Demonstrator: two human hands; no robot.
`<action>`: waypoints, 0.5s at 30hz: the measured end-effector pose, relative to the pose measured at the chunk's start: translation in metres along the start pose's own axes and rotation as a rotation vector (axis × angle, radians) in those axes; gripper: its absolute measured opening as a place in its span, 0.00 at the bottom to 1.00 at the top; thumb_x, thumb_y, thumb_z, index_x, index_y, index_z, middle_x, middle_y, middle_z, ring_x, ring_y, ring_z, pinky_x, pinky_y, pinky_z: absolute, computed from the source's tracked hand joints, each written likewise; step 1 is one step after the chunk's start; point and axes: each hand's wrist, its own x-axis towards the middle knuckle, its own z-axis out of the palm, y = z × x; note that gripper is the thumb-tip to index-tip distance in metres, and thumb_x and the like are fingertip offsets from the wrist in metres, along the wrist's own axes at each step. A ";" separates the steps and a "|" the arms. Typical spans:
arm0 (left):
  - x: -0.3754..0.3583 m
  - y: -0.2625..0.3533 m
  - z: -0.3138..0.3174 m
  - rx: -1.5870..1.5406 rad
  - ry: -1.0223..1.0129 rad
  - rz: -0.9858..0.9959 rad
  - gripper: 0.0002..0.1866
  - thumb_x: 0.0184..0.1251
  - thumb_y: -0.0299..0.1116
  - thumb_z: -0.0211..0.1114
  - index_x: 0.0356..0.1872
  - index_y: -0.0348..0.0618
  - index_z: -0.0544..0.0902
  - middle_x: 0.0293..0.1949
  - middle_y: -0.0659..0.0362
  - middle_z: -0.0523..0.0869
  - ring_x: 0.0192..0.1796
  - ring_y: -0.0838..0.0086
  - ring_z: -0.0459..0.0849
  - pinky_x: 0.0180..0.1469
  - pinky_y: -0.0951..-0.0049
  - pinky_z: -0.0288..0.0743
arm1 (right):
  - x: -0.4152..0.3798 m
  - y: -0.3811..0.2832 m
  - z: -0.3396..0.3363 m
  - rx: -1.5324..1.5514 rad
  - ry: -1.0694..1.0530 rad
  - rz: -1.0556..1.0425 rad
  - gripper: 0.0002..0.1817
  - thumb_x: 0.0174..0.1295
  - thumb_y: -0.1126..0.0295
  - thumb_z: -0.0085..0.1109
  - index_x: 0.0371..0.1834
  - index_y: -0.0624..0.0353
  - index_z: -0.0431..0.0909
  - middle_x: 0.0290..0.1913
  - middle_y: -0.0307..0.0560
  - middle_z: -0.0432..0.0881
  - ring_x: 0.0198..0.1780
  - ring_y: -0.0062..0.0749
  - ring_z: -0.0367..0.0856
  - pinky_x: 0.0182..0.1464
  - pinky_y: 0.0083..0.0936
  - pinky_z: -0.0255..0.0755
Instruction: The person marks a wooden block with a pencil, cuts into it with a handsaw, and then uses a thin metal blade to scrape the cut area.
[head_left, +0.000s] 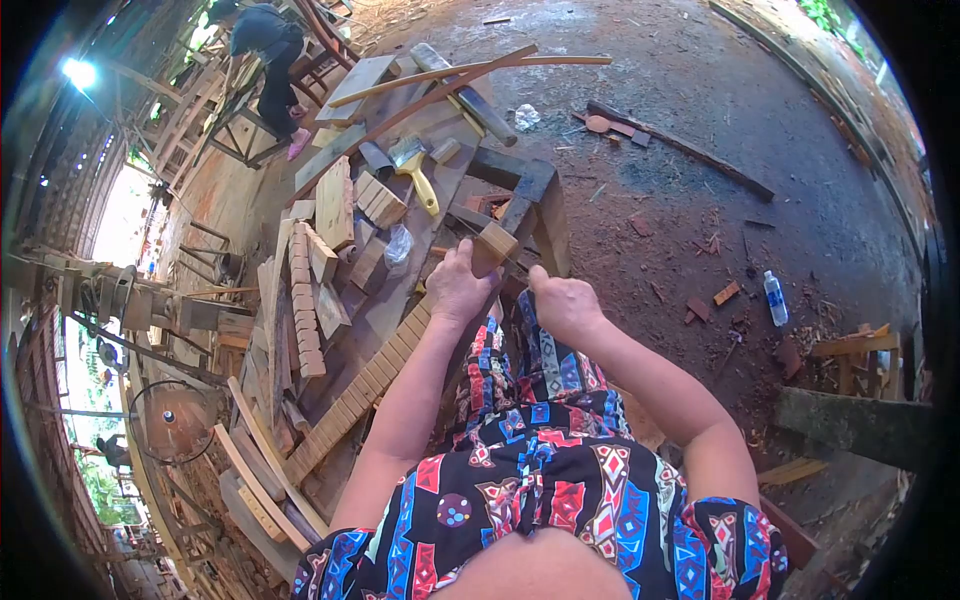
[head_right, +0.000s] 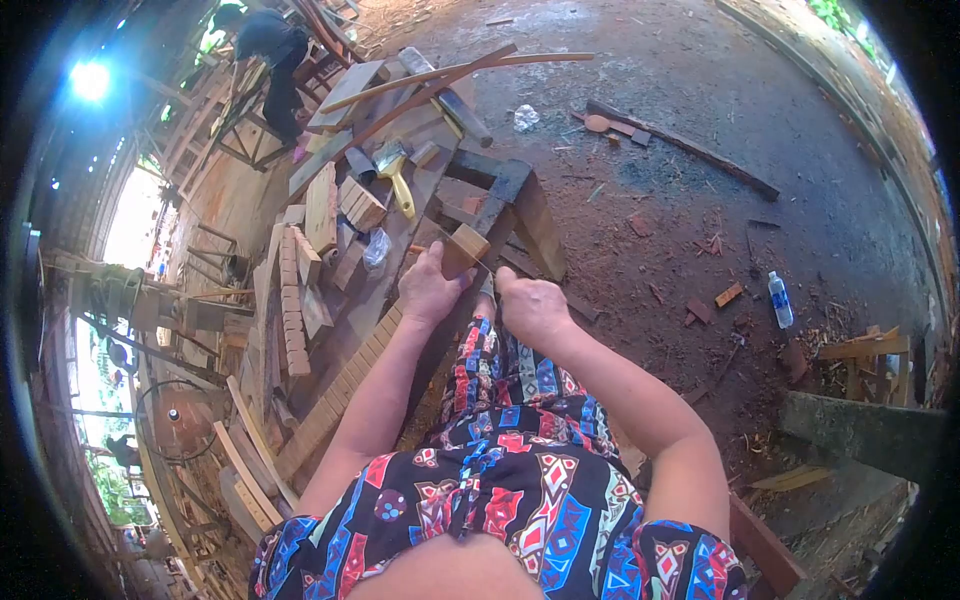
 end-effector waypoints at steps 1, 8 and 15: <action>0.000 0.001 -0.002 0.009 -0.005 -0.009 0.33 0.46 0.53 0.71 0.51 0.45 0.74 0.39 0.49 0.82 0.42 0.53 0.84 0.43 0.55 0.78 | 0.007 -0.004 0.000 0.016 0.006 -0.001 0.09 0.58 0.69 0.51 0.38 0.62 0.67 0.29 0.63 0.82 0.36 0.56 0.84 0.39 0.47 0.76; 0.000 0.000 -0.001 0.004 0.004 -0.005 0.34 0.47 0.53 0.71 0.52 0.45 0.74 0.41 0.50 0.83 0.43 0.54 0.84 0.43 0.56 0.78 | -0.010 0.010 0.001 0.025 -0.011 0.001 0.08 0.60 0.69 0.50 0.39 0.60 0.67 0.29 0.62 0.82 0.36 0.57 0.83 0.38 0.48 0.75; 0.000 0.003 -0.004 0.025 -0.021 -0.027 0.34 0.47 0.53 0.71 0.54 0.45 0.74 0.42 0.50 0.83 0.43 0.55 0.84 0.44 0.56 0.78 | 0.005 0.000 -0.003 0.046 -0.004 0.004 0.07 0.58 0.72 0.48 0.38 0.61 0.67 0.29 0.61 0.82 0.35 0.57 0.83 0.38 0.48 0.75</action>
